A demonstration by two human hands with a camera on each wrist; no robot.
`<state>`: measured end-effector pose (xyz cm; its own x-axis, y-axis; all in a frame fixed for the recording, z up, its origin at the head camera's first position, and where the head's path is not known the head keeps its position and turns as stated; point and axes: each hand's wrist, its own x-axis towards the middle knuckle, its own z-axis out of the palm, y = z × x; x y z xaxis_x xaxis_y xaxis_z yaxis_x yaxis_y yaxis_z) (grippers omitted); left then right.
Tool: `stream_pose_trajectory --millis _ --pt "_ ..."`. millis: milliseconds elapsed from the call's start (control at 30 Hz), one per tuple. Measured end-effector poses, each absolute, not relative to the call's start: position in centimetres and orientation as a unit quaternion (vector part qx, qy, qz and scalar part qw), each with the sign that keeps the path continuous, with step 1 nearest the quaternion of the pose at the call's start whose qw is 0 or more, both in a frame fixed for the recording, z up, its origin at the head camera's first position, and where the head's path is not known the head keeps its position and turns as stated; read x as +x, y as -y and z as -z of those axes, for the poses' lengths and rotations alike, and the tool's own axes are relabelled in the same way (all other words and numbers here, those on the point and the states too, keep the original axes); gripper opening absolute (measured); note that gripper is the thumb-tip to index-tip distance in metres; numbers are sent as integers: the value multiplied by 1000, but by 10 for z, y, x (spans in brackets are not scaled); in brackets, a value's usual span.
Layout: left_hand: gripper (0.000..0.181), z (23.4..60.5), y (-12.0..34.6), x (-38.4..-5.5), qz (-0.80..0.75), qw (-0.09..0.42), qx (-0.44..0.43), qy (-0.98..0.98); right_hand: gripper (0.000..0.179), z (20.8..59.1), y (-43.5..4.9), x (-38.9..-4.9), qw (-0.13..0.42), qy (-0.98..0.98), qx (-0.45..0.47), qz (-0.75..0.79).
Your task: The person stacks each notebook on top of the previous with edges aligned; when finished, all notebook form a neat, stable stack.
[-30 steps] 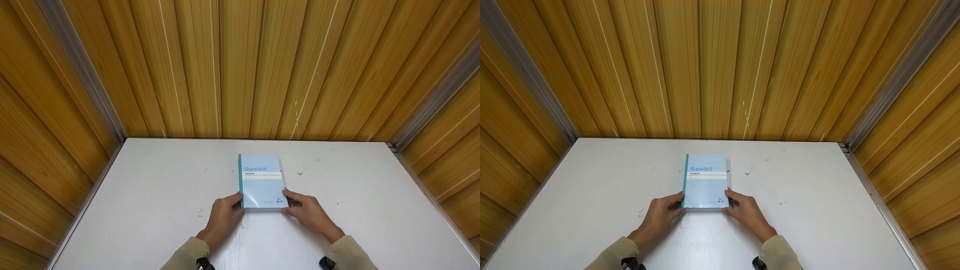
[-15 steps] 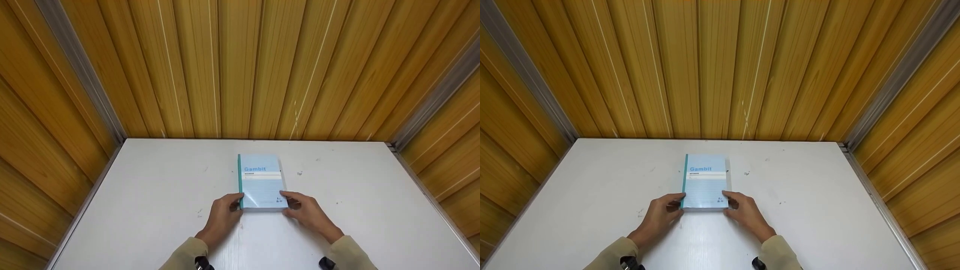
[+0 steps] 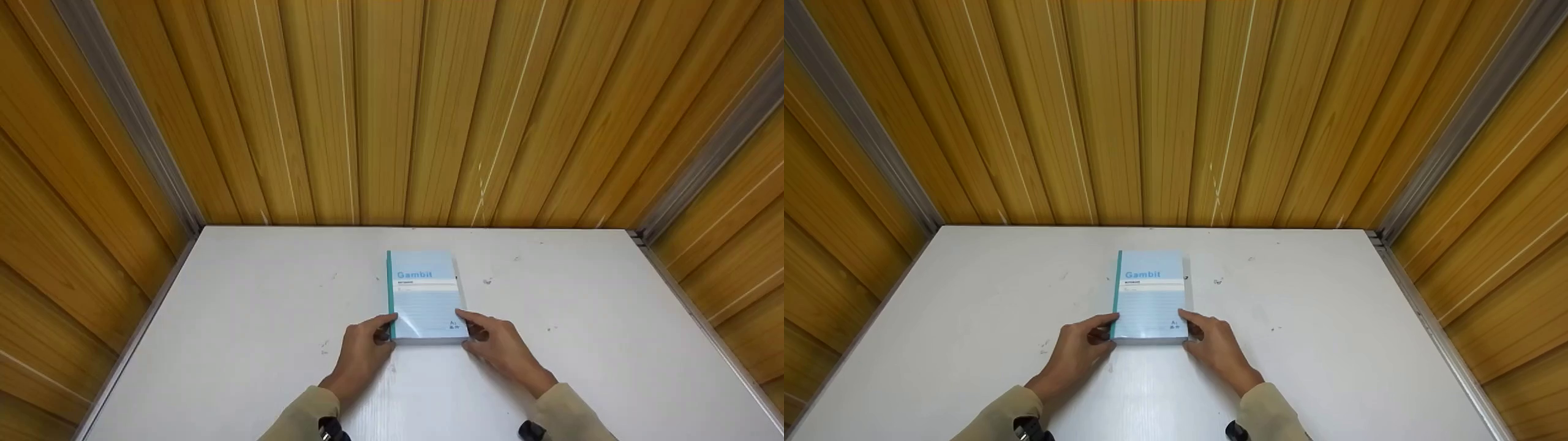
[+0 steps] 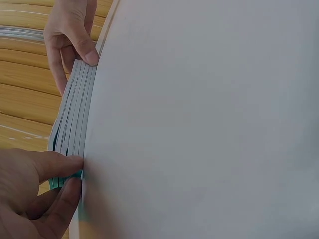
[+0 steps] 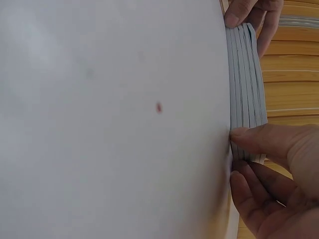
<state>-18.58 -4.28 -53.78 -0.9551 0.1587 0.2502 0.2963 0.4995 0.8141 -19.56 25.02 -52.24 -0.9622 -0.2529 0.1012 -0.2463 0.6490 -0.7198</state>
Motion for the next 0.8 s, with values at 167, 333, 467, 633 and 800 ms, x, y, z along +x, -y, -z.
stream_pose_trajectory --millis 167,333,467,633,800 --pt "50 538 44 -187 481 69 -135 864 60 524 -248 -195 2 -906 -128 403" --pt "50 539 45 -187 486 66 -132 862 59 524 -246 -196 11 -904 -119 410" --pt "49 541 46 -188 486 69 -133 861 59 525 -245 -196 12 -902 -119 415" --pt "50 542 48 -188 490 72 -131 859 59 526 -243 -197 11 -900 -120 418" --pt "50 543 48 -188 490 68 -128 860 60 527 -243 -198 19 -898 -122 423"
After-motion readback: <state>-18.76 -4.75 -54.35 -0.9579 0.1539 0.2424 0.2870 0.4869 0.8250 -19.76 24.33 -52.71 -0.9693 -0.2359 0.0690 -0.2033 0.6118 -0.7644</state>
